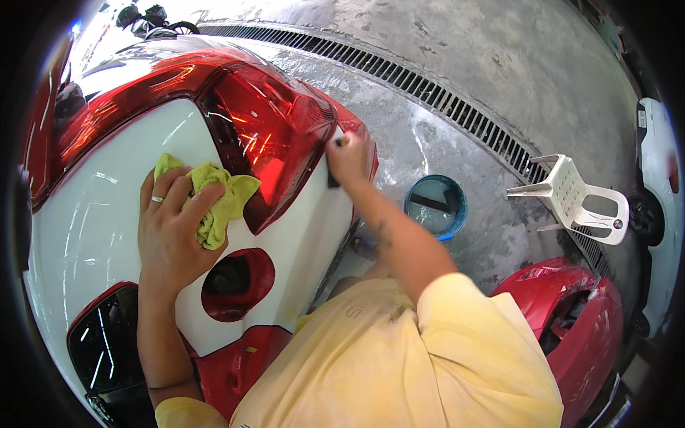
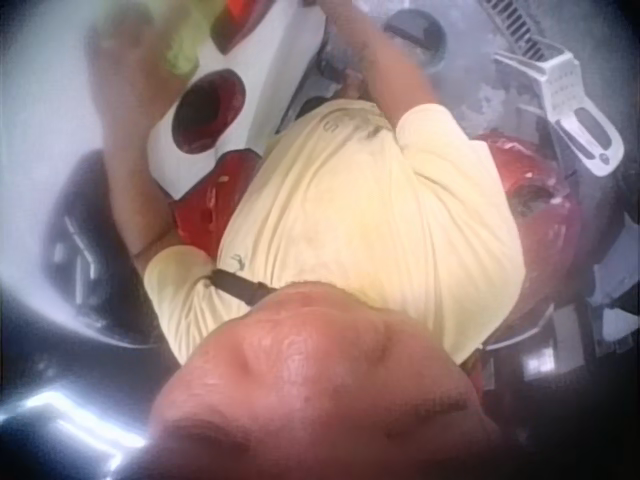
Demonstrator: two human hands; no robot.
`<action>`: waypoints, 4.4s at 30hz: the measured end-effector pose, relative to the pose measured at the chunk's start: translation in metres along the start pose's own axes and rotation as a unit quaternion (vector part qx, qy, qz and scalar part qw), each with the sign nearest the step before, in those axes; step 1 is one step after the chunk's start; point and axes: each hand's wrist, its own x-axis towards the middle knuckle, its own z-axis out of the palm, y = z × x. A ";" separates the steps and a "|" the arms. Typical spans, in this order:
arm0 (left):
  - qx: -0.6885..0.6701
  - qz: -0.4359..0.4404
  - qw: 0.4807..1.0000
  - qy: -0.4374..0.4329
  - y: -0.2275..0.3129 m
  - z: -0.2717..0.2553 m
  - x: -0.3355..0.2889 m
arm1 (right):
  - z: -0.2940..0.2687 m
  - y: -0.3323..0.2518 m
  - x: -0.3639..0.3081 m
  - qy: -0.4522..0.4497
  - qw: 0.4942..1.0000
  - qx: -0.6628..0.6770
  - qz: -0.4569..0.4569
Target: The person sands the rear exterior panel of a white and red car using a sanding block, frequently dipping and cleaning the block in a bucket of water and wiping the surface with a cloth.
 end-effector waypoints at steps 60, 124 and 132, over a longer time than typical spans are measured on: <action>0.019 0.013 0.999 0.031 0.002 0.001 0.000 | -0.084 0.066 0.033 -0.092 0.901 0.381 0.188; 0.070 -0.018 0.991 0.111 -0.003 0.008 -0.003 | -0.042 0.020 -0.016 -0.005 0.920 -0.171 -0.353; 0.079 -0.016 0.990 0.118 -0.003 0.013 -0.007 | -0.018 -0.014 -0.170 0.010 0.913 -0.131 -0.386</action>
